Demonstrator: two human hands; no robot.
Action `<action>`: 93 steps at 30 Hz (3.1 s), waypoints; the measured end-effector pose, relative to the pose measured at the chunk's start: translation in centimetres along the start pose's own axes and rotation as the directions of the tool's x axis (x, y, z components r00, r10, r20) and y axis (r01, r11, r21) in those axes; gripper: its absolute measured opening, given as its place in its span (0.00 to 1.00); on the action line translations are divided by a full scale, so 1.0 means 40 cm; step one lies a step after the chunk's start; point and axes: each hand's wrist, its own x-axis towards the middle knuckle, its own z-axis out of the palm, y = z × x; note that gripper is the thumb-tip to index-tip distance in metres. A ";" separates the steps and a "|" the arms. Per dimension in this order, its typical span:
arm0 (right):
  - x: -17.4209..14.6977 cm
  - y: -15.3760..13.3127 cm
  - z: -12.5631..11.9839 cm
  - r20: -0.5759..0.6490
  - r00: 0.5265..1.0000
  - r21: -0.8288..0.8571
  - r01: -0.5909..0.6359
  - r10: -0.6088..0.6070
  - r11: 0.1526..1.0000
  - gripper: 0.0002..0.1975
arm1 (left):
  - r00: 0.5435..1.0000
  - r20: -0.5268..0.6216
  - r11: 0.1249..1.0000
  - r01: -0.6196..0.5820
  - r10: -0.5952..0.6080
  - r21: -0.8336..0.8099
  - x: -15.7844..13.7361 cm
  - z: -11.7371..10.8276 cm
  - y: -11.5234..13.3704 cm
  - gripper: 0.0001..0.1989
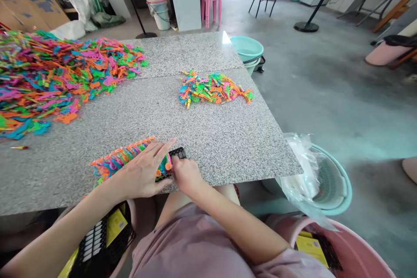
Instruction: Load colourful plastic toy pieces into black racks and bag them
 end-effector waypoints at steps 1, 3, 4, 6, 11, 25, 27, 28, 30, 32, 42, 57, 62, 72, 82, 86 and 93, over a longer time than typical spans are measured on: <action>0.001 -0.009 -0.006 0.017 1.000 -0.029 0.008 -0.007 1.000 0.12 | 1.000 -0.005 1.000 0.005 -0.005 -0.002 0.001 -0.002 0.001 0.46; 0.006 -0.022 -0.013 0.031 0.999 -0.072 0.009 -0.007 0.997 0.13 | 1.000 -0.003 1.000 0.020 -0.020 0.013 0.001 -0.007 0.005 0.44; 0.010 -0.026 -0.013 0.032 0.999 -0.084 0.007 -0.004 0.996 0.14 | 0.999 0.000 0.999 0.034 -0.034 0.029 -0.001 -0.010 0.008 0.42; 0.020 -0.032 -0.007 0.026 1.000 -0.090 0.012 -0.010 0.996 0.14 | 0.997 0.002 0.995 0.072 -0.073 0.069 -0.008 -0.014 0.013 0.38; 0.035 -0.047 0.027 -0.028 0.996 -0.106 0.079 -0.082 0.991 0.12 | 0.989 -0.070 0.978 0.138 -0.128 0.158 -0.041 0.012 -0.001 0.25; 0.328 0.284 -0.282 -0.469 0.857 -0.160 -0.319 0.213 0.934 0.25 | 0.984 -0.179 0.981 0.040 -0.006 0.188 -0.052 0.055 -0.052 0.17; 0.384 0.312 -0.298 -0.447 0.878 -0.248 -0.302 0.168 0.920 0.28 | 0.986 -0.166 0.980 0.043 -0.010 0.196 -0.039 0.050 -0.055 0.19; 0.400 0.318 -0.294 -0.424 0.895 -0.295 -0.283 0.141 0.913 0.28 | 0.988 -0.155 0.978 0.037 -0.005 0.203 -0.032 0.045 -0.056 0.19; 0.401 0.322 -0.264 -0.384 0.917 -0.355 -0.250 0.103 0.901 0.26 | 0.992 -0.126 0.976 0.025 0.003 0.215 -0.024 0.033 -0.058 0.20; 0.358 0.322 -0.220 -0.371 0.926 -0.381 -0.225 0.074 0.897 0.25 | 0.995 -0.102 0.978 0.009 0.013 0.211 -0.025 0.022 -0.057 0.20; 0.135 0.347 -0.241 -0.246 0.959 -0.192 -0.192 0.142 0.963 0.12 | 0.992 -0.094 0.991 -0.079 0.089 0.111 -0.070 0.006 -0.021 0.26; 0.113 0.241 -0.143 -0.106 0.978 0.634 -0.072 0.179 0.770 0.11 | 0.999 0.016 0.997 -0.031 0.030 0.075 -0.055 0.000 -0.004 0.21; 0.110 0.114 -0.009 -0.169 0.984 0.620 0.062 0.055 0.782 0.10 | 0.998 0.019 0.995 -0.058 0.057 0.081 -0.057 0.009 -0.015 0.23; 0.156 0.093 0.015 -0.220 0.957 0.247 0.241 -0.188 0.939 0.13 | 0.999 -0.019 0.995 -0.037 0.039 0.096 -0.045 -0.003 0.003 0.18; 0.132 0.025 -0.043 -0.051 0.995 -0.032 0.082 -0.084 0.996 0.17 | 0.995 -0.060 0.988 -0.073 0.082 0.134 -0.054 0.000 -0.001 0.27; 0.120 0.030 -0.024 -0.076 0.995 -0.016 0.069 -0.070 0.997 0.16 | 0.997 -0.044 0.992 -0.052 0.057 0.115 -0.050 0.000 0.001 0.25; 0.142 0.046 -0.001 -0.149 0.973 -0.032 0.173 -0.176 0.984 0.10 | 0.998 -0.007 0.990 -0.060 0.062 0.130 -0.042 0.002 0.001 0.19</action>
